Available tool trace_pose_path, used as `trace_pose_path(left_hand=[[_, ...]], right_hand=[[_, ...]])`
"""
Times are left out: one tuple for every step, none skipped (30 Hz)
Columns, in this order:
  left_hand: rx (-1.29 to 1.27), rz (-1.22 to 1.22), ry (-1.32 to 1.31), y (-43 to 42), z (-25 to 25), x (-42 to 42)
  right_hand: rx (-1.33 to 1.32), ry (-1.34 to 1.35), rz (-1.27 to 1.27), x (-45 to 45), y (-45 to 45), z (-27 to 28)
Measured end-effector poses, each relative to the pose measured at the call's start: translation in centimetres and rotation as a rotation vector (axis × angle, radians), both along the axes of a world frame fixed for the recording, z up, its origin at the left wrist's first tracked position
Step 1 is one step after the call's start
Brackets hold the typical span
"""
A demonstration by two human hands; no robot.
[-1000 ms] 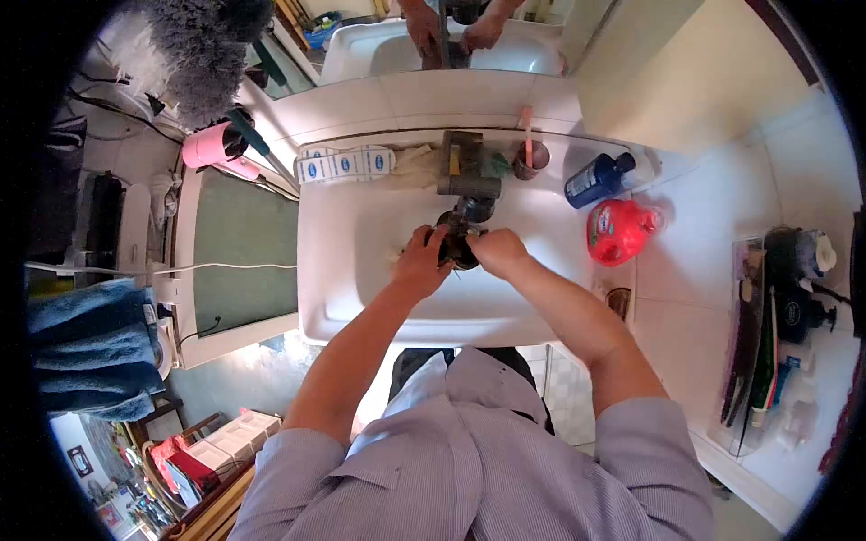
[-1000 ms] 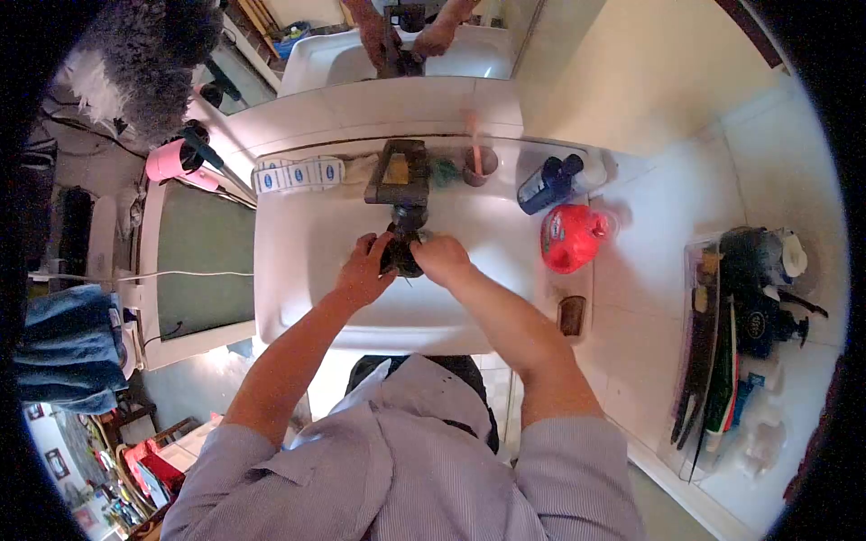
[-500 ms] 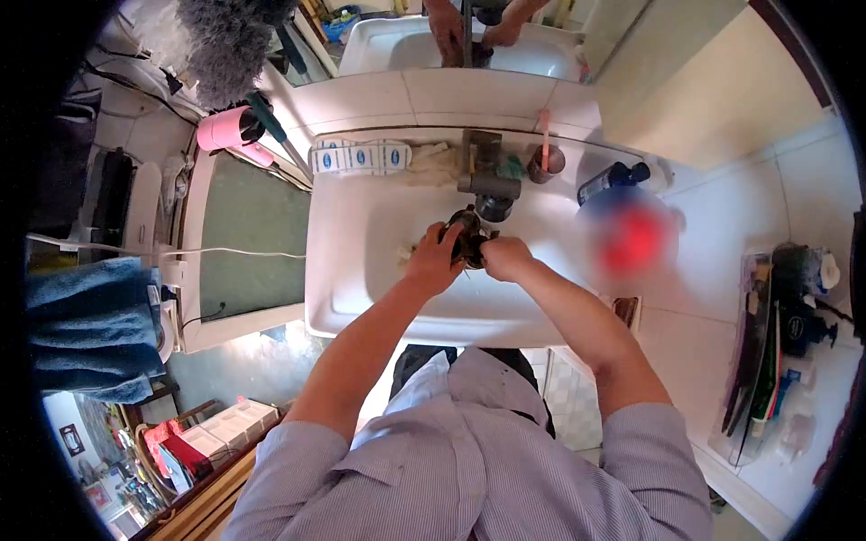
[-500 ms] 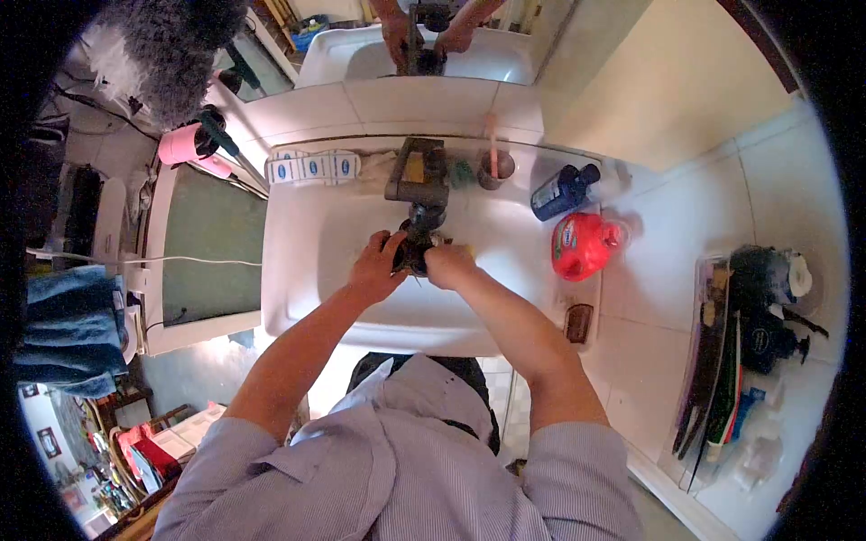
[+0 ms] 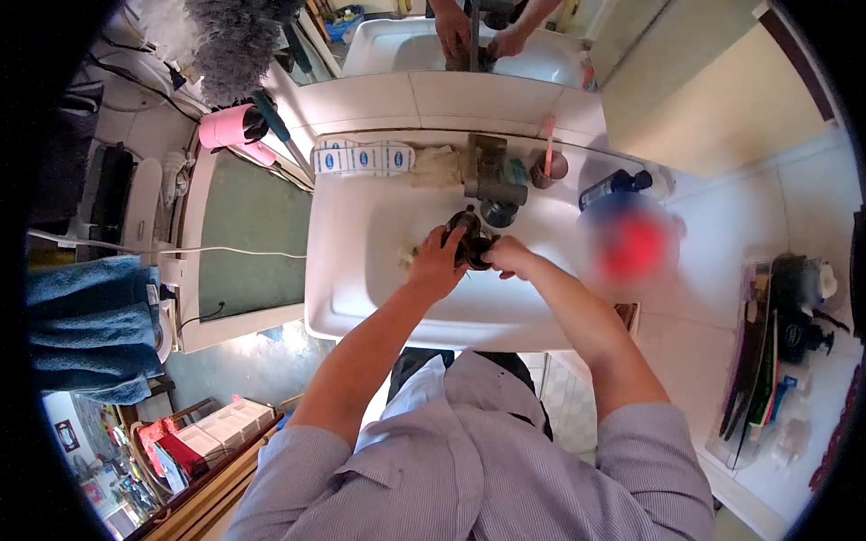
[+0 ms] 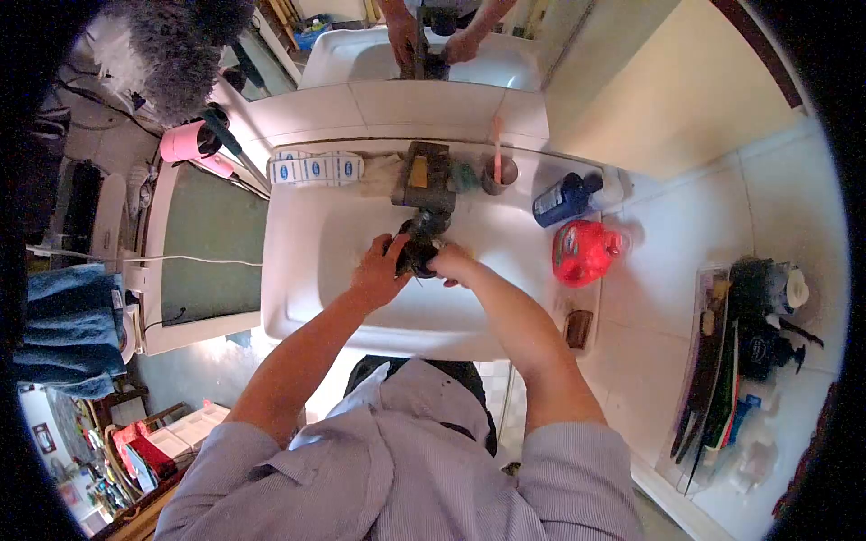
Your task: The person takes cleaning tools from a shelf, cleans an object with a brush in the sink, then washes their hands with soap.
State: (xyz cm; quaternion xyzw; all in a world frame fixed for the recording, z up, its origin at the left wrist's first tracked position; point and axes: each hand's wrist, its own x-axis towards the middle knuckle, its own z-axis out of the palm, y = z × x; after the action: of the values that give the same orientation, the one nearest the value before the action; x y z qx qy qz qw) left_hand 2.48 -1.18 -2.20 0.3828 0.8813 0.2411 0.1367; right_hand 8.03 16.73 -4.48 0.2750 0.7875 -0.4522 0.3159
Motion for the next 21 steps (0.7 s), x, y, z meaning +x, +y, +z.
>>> trace_pose_path(left_hand=[[0.0,0.005,0.003,0.1,0.0,0.0],[-0.005,0.005,0.003,0.0,-0.1,0.2],[-0.011,0.003,-0.003,-0.1,0.0,0.3],[-0.047,0.018,-0.057,0.0,0.3,0.2],[-0.083,0.028,-0.11,0.2,0.4,0.3],[-0.087,0.016,-0.114,0.2,0.2,0.4],[-0.074,0.015,-0.063,0.3,-0.1,0.2],[-0.065,0.018,-0.014,0.2,-0.4,0.1],[-0.073,0.017,-0.012,0.0,-0.2,0.2],[-0.087,0.01,-0.041,0.0,0.3,0.1],[-0.101,0.003,-0.074,0.1,0.7,0.1],[-0.105,0.002,-0.077,0.0,0.7,0.2],[-0.124,0.006,-0.066,0.1,0.8,0.2],[-0.139,0.011,-0.051,0.2,0.8,-0.1],[-0.139,0.012,-0.052,0.2,0.8,-0.2],[-0.119,0.004,-0.058,0.1,0.7,-0.1],[-0.099,-0.008,-0.062,0.0,0.6,0.0],[-0.098,-0.011,-0.067,0.1,0.5,0.2],[-0.11,0.0,-0.058,0.3,0.4,0.4],[-0.122,0.012,-0.046,0.5,0.3,0.5],[-0.121,0.009,-0.047,0.5,0.4,0.3]], right_hand=[[-0.194,-0.064,-0.39,0.5,0.1,-0.1],[-0.27,-0.078,-0.388,0.7,1.0,-0.8],[-0.275,-0.086,-0.391,0.9,2.1,-0.6],[-0.296,-0.108,-0.288,0.7,3.4,0.3],[-0.317,-0.128,-0.19,0.5,4.4,1.1],[-0.275,-0.158,-0.077,0.1,4.8,2.4],[-0.274,-0.155,-0.082,-0.6,5.1,2.7],[-0.111,-0.175,0.17,-1.4,4.9,2.9],[0.049,-0.191,0.42,-2.0,4.2,2.8],[0.048,-0.183,0.42,-2.3,2.6,2.7],[0.134,0.078,0.06,-2.1,0.5,2.6],[0.213,0.328,-0.304,-1.5,-0.8,2.3],[0.212,0.327,-0.305,-1.2,-1.0,2.0],[0.36,0.486,0.072,-1.2,-1.0,2.0],[0.498,0.628,0.46,-1.1,-1.0,1.8],[0.694,0.84,0.669,-0.6,-0.5,2.0],[0.691,0.836,0.669,-0.5,-0.5,1.7],[0.68,0.722,0.736,-0.6,-0.4,1.7],[0.669,0.605,0.804,-0.5,-0.2,1.7],[0.673,0.602,0.806,-0.3,0.1,1.9],[0.662,0.474,0.878,-0.1,-0.1,3.6]])
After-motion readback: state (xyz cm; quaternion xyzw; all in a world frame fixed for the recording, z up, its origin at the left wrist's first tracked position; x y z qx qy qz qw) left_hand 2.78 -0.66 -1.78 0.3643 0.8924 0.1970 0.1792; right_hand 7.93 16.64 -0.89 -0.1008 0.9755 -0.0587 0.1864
